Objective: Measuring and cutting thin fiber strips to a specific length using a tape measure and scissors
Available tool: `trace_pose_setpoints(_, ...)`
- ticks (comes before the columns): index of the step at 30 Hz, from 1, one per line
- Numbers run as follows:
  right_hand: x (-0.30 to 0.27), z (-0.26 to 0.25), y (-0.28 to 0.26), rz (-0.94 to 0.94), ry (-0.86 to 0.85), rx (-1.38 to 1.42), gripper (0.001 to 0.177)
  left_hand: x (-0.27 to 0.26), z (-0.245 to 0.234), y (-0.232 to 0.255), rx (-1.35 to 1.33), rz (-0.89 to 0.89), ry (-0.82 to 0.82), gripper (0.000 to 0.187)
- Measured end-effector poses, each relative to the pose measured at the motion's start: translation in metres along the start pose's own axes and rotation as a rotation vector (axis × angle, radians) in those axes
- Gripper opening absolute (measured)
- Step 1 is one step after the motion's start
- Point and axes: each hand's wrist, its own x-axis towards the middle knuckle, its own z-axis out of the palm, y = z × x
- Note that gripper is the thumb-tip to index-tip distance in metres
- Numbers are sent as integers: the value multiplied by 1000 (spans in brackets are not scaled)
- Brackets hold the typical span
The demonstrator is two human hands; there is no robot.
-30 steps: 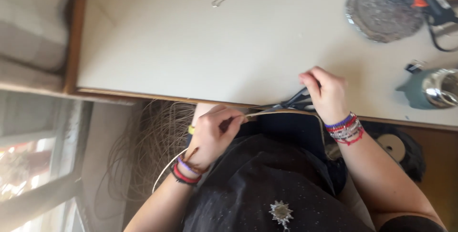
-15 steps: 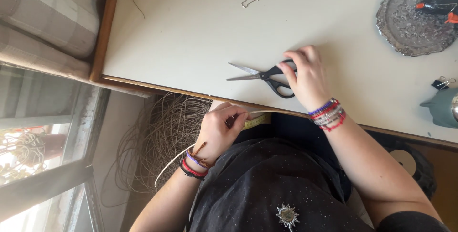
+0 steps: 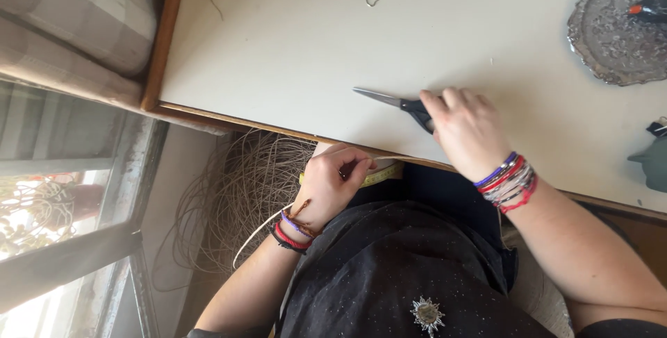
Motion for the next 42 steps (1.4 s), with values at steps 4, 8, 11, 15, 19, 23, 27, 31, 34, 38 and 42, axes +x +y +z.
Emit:
trace_pose_setpoints(4, 1, 3, 7, 104, -88, 177, 57, -1, 1, -10, -10, -7, 42, 9)
trace_pose_setpoints(8, -3, -52, 0, 300, -168, 660, 48, 1, -1, -15, -23, -32, 131, 13)
trace_pose_setpoints(11, -30, -68, -5, 330, -491, 1241, 50, 4, -8, -6, -30, -29, 170, 16)
trace_pose_setpoints(15, -66, -75, -13, 405, -229, 1023, 65, 3, -12, 4, -41, -118, 143, 17)
trace_pose_setpoints(19, -74, -92, -20, 430, -11, 657, 57, 5, -9, 3, 21, -181, 146, 16)
trace_pose_setpoints(23, -76, -62, -40, 374, -448, 1184, 50, -2, -11, 6, 34, -163, 94, 15)
trace_pose_setpoints(27, -68, -36, -60, 375, -678, 1752, 44, -13, -16, 10, -44, -148, 44, 14)
trace_pose_setpoints(31, -52, -38, -70, 391, -602, 1780, 52, -21, -13, 15, -75, -140, -32, 15)
trace_pose_setpoints(34, -43, -39, -74, 345, -536, 1734, 53, -23, -15, 23, -88, -133, -84, 15)
trace_pose_setpoints(38, -42, -39, -78, 309, -511, 1688, 48, -23, -11, 13, -143, -131, -117, 14)
trace_pose_setpoints(42, -46, -33, -80, 317, -515, 1656, 50, -22, -11, 11, -169, -123, -130, 14)
